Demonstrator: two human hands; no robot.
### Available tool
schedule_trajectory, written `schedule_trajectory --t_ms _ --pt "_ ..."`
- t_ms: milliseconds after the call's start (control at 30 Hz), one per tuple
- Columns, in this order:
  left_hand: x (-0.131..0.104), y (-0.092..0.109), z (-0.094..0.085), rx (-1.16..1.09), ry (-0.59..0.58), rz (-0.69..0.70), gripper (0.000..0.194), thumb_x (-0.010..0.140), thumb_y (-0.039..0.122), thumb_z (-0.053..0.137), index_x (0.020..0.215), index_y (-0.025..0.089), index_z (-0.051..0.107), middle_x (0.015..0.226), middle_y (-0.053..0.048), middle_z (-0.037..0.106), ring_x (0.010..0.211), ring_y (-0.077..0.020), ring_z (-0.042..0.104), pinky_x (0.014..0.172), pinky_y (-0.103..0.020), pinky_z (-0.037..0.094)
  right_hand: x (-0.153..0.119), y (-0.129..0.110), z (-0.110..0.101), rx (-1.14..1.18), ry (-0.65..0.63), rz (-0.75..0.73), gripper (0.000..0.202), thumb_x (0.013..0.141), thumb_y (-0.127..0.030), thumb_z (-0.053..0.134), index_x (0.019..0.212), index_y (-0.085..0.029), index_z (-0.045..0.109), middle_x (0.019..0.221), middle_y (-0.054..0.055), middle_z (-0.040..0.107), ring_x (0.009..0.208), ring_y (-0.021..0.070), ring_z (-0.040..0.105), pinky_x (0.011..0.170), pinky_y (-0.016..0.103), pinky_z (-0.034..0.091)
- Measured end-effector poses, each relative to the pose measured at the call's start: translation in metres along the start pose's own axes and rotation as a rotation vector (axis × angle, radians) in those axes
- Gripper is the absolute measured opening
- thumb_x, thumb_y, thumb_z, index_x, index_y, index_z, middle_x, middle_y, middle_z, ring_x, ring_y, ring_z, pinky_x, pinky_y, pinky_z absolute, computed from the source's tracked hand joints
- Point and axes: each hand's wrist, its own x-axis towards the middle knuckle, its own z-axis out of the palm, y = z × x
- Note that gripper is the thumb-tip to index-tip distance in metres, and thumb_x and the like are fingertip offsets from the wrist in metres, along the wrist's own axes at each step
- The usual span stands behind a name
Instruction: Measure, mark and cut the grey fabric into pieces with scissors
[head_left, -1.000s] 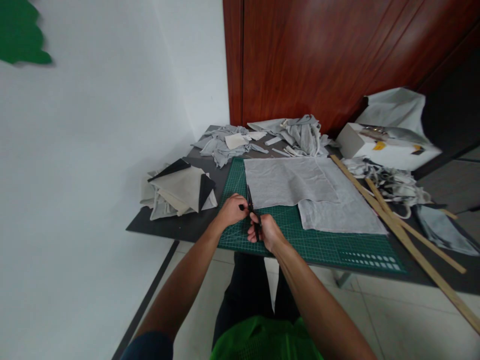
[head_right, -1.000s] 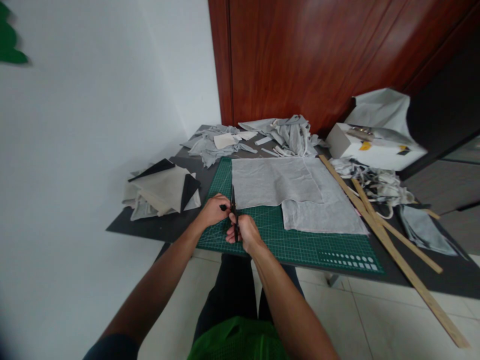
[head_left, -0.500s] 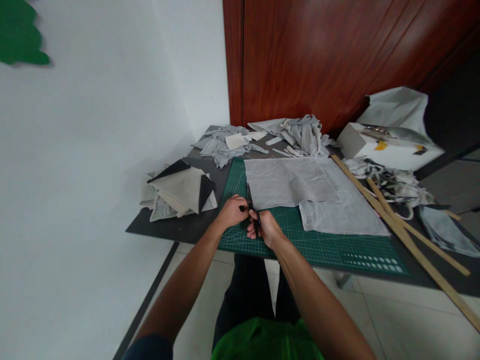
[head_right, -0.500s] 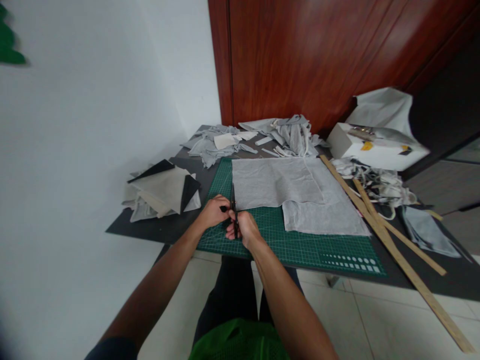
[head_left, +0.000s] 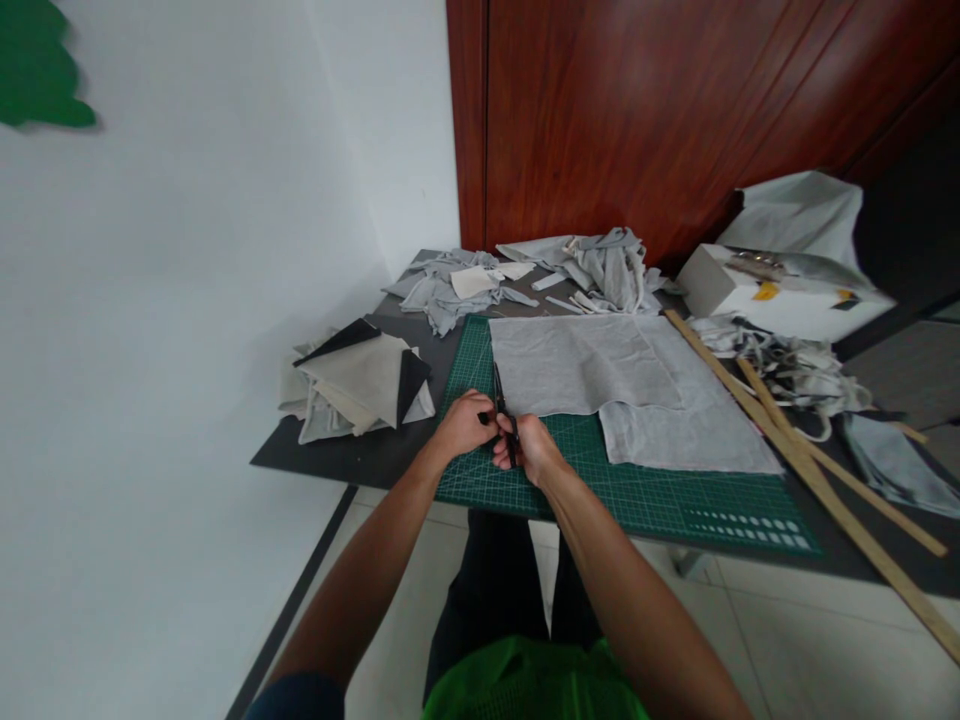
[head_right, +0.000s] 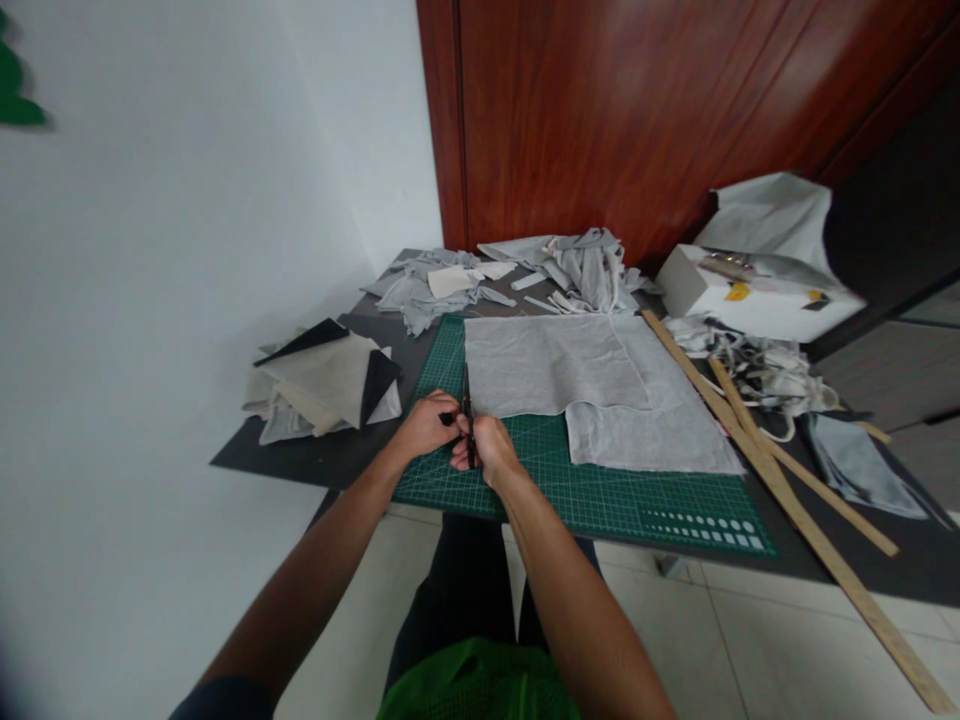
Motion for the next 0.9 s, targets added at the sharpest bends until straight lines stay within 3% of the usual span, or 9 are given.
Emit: schedule_trajectory --t_ms 300,533,667,767,900 --pt "0.0 -0.001 0.001 -0.009 0.006 -0.037 0.02 0.074 0.006 0.067 0.063 0.021 0.061 0.072 0.0 0.066 0.08 -0.0175 0.059 0.082 -0.031 0.05 0.007 -0.01 0.0 0.005 -0.022 0.013 0.024 0.096 -0.033 0.053 0.084 -0.015 0.062 0.05 0.001 0.058 0.038 0.0134 0.054 0.039 0.021 0.045" --pt "-0.001 -0.004 0.002 -0.016 0.025 -0.014 0.02 0.072 0.003 0.065 0.063 0.021 0.062 0.071 0.0 0.067 0.081 -0.0175 0.06 0.083 -0.032 0.05 0.013 -0.016 0.0 0.001 0.009 0.007 0.018 0.093 -0.024 0.053 0.082 -0.014 0.062 0.048 0.001 0.056 0.037 0.0136 0.052 0.037 0.022 0.043" --pt "-0.001 -0.003 0.001 -0.042 0.06 -0.021 0.018 0.072 0.004 0.064 0.065 0.021 0.061 0.072 0.001 0.068 0.079 -0.017 0.061 0.082 -0.032 0.05 0.007 -0.015 -0.008 0.034 -0.047 0.001 0.017 0.094 -0.024 0.054 0.081 -0.014 0.061 0.051 0.002 0.059 0.038 0.0128 0.053 0.036 0.02 0.04" --pt "0.0 -0.003 0.0 -0.077 0.145 -0.097 0.016 0.071 0.006 0.064 0.065 0.021 0.061 0.075 0.001 0.07 0.08 -0.017 0.064 0.082 -0.032 0.051 -0.002 -0.013 -0.018 0.037 -0.089 -0.031 0.017 0.093 -0.025 0.056 0.081 -0.015 0.061 0.053 0.002 0.061 0.038 0.012 0.054 0.035 0.019 0.039" --pt "0.006 -0.006 -0.005 -0.134 0.284 -0.343 0.01 0.075 0.012 0.062 0.069 0.02 0.064 0.074 0.0 0.071 0.075 -0.0163 0.066 0.072 -0.029 0.051 -0.017 -0.014 -0.035 0.036 -0.108 -0.129 0.022 0.095 -0.024 0.056 0.077 -0.014 0.062 0.059 0.002 0.063 0.044 0.0121 0.061 0.04 0.02 0.046"
